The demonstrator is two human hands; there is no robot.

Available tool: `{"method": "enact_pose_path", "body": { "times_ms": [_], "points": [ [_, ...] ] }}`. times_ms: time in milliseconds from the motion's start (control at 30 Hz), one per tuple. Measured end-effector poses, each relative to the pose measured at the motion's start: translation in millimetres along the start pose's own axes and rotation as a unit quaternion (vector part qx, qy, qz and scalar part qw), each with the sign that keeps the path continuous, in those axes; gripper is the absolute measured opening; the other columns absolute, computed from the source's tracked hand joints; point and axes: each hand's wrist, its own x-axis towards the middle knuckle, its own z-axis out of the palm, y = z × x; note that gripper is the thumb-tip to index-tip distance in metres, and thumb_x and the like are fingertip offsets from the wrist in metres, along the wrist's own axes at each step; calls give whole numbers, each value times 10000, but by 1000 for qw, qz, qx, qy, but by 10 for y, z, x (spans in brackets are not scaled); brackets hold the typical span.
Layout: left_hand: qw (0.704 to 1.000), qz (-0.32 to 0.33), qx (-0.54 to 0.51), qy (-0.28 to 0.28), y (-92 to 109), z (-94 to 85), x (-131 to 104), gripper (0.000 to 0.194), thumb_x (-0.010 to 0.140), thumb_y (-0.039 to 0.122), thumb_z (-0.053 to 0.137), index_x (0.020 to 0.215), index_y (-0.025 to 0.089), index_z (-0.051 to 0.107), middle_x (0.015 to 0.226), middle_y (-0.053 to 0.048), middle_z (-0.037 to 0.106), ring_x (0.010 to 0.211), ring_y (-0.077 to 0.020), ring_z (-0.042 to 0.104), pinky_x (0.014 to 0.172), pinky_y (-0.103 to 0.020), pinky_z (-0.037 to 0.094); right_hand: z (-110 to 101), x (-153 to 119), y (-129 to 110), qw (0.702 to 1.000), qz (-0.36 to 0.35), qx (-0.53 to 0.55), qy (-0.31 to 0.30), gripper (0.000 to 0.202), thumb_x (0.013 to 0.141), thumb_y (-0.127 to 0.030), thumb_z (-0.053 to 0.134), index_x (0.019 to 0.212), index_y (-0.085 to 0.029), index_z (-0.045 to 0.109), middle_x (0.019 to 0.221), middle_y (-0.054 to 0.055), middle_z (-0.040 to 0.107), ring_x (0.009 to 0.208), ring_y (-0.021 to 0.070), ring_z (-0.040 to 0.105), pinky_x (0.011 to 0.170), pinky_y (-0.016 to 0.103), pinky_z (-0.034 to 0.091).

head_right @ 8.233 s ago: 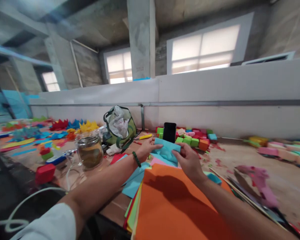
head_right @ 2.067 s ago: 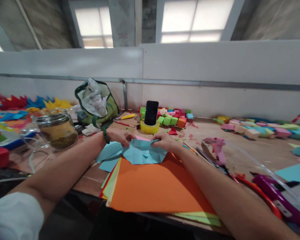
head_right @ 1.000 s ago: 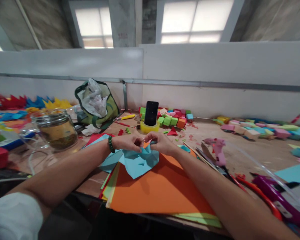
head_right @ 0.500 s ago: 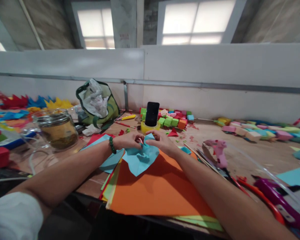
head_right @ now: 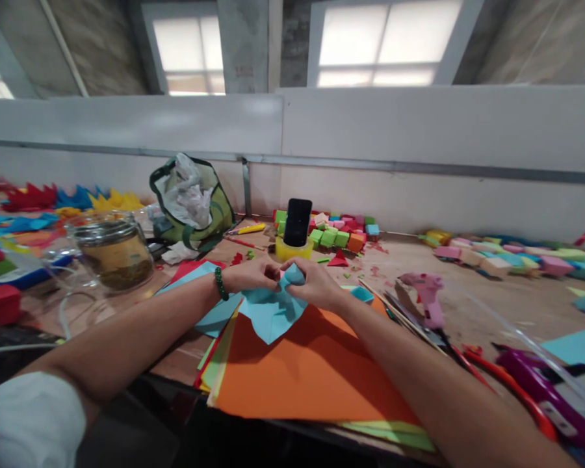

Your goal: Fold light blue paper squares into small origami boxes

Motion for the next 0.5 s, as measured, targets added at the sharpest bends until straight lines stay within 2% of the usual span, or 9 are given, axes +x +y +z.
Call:
{"method": "enact_pose_path", "body": {
  "times_ms": [133,233,333,400,500],
  "points": [
    [1000,-4,-8,-11,85,-25,-48,237,566,242,732,733,122,613,656,27,545,591,-79,473,544,-194,353,-14,23,45,999,-31,-6,29,286,658,-208,651,941,-182,619,787,-7,630,702,151,556,628,246,406],
    [995,-41,-39,-80,151,-89,-95,420,579,297,755,957,148,651,864,-26,625,665,-101,553,563,-198,411,-36,43,89,997,-41,-9,64,264,672,-244,654,924,-176,612,751,-1,632,685,163,569,620,263,425],
    [990,-56,-62,-117,170,-135,-112,434,638,310,707,1038,147,667,915,-51,644,678,-104,568,568,-191,425,-37,38,111,990,-65,-41,116,233,698,-274,645,907,-174,616,749,19,641,664,180,581,614,290,443],
    [995,-26,-30,-90,162,-120,-103,379,658,277,665,1002,119,690,838,-48,655,645,-106,555,561,-189,422,-19,18,121,986,-78,-62,137,208,724,-269,630,909,-174,619,768,35,651,668,191,592,625,305,453],
    [999,35,37,-15,153,-27,-85,290,656,174,585,902,96,717,713,-15,641,605,-102,522,566,-189,409,19,-22,144,980,-100,-82,150,198,758,-251,606,945,-186,608,803,42,665,693,197,611,650,313,468]
  ]
}}
